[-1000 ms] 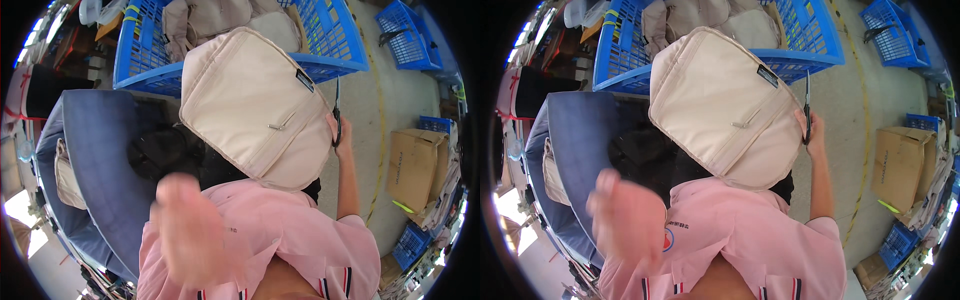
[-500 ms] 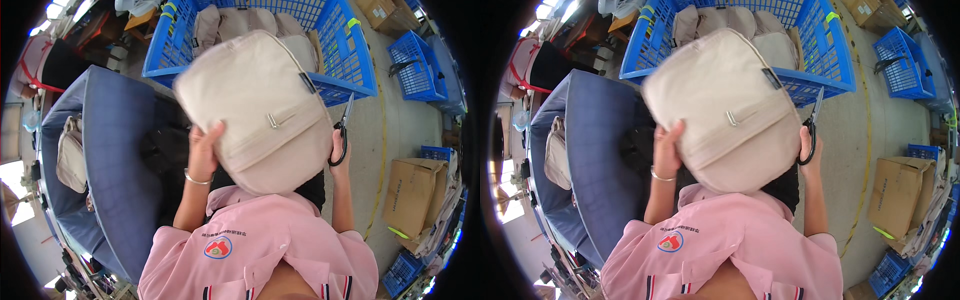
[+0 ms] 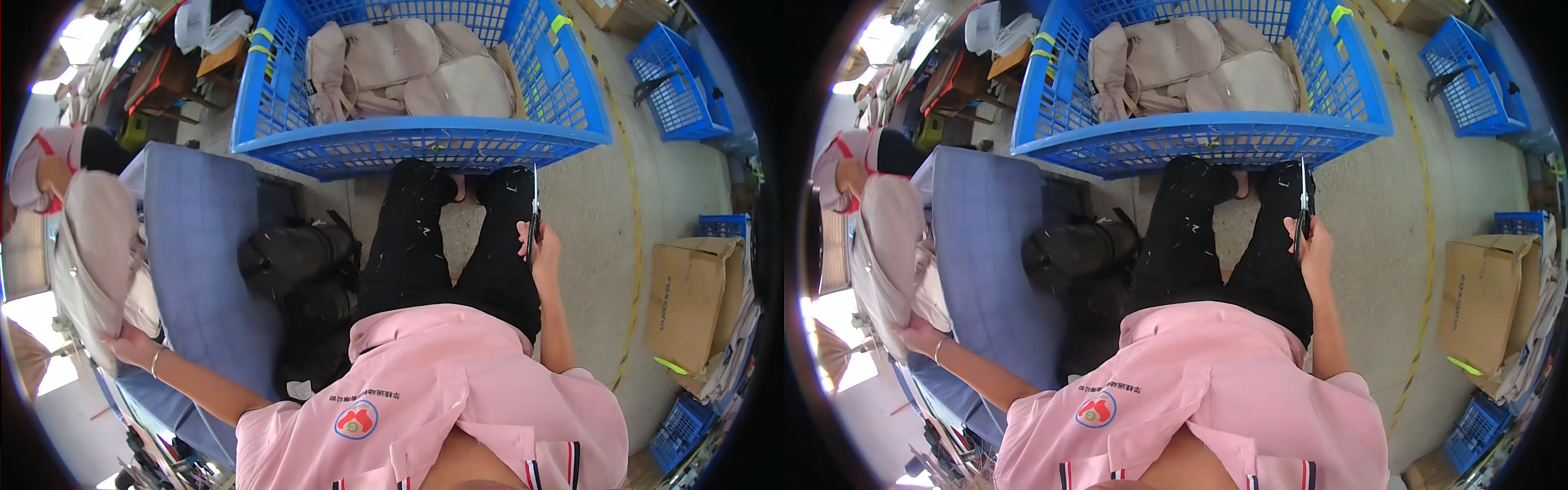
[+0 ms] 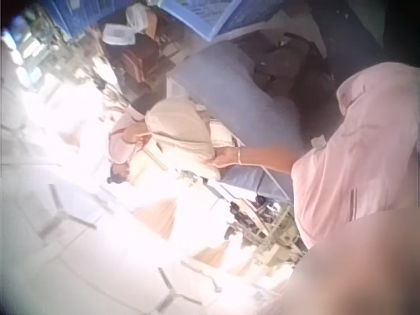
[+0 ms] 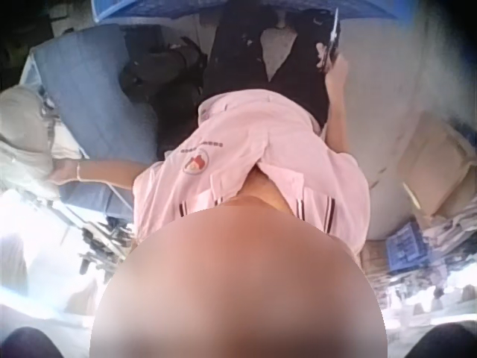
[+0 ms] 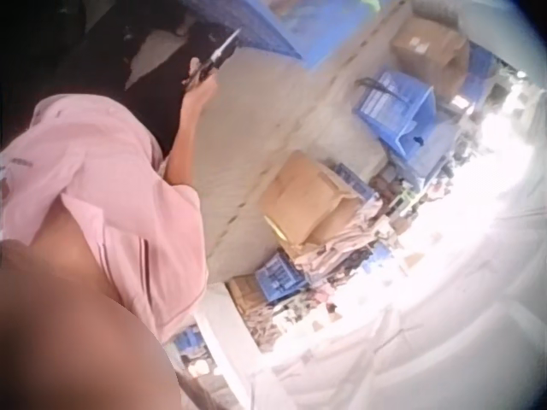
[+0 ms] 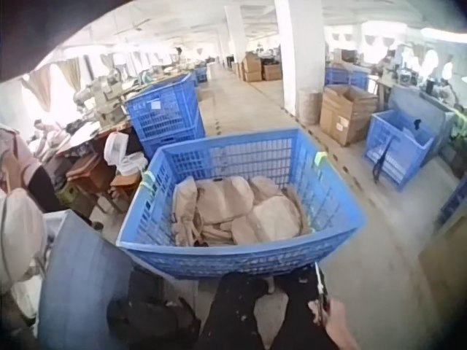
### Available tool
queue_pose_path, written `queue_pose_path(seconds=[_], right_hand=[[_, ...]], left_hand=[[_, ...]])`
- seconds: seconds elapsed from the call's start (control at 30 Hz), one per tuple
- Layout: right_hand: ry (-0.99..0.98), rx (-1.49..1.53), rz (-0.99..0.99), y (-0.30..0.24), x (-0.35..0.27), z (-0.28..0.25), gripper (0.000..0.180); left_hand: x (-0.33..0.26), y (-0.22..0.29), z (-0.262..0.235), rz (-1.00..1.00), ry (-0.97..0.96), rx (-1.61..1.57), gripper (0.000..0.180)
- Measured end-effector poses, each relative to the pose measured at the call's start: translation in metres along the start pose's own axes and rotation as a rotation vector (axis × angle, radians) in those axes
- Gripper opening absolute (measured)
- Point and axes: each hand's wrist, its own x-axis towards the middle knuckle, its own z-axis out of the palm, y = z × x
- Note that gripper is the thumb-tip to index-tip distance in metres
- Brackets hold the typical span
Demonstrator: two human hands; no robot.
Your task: Trimming threads and labels from finished backpacks using scissors.
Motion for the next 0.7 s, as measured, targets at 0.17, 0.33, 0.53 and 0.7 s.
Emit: queue_pose_path(seconds=[0.17,0.33,0.53,0.7], right_hand=[[0.064,-0.113,0.065,0.019,0.022,-0.005,0.049],[0.111,-0.243,0.069,0.012,0.036,0.002,0.050],[0.385,-0.367,0.113,0.025,0.040,0.012,0.047],[0.419,-0.239,0.204,0.018,0.042,0.017,0.035]], left_hand=[[0.036,-0.097,-0.011,-0.431,-0.242,0.201,0.039],[-0.086,-0.114,0.162,-0.352,-0.558,0.389,0.038],[-0.198,-0.220,0.349,-0.544,-1.323,0.536,0.035],[-0.230,-0.413,0.413,-0.473,-1.645,1.029,0.053]])
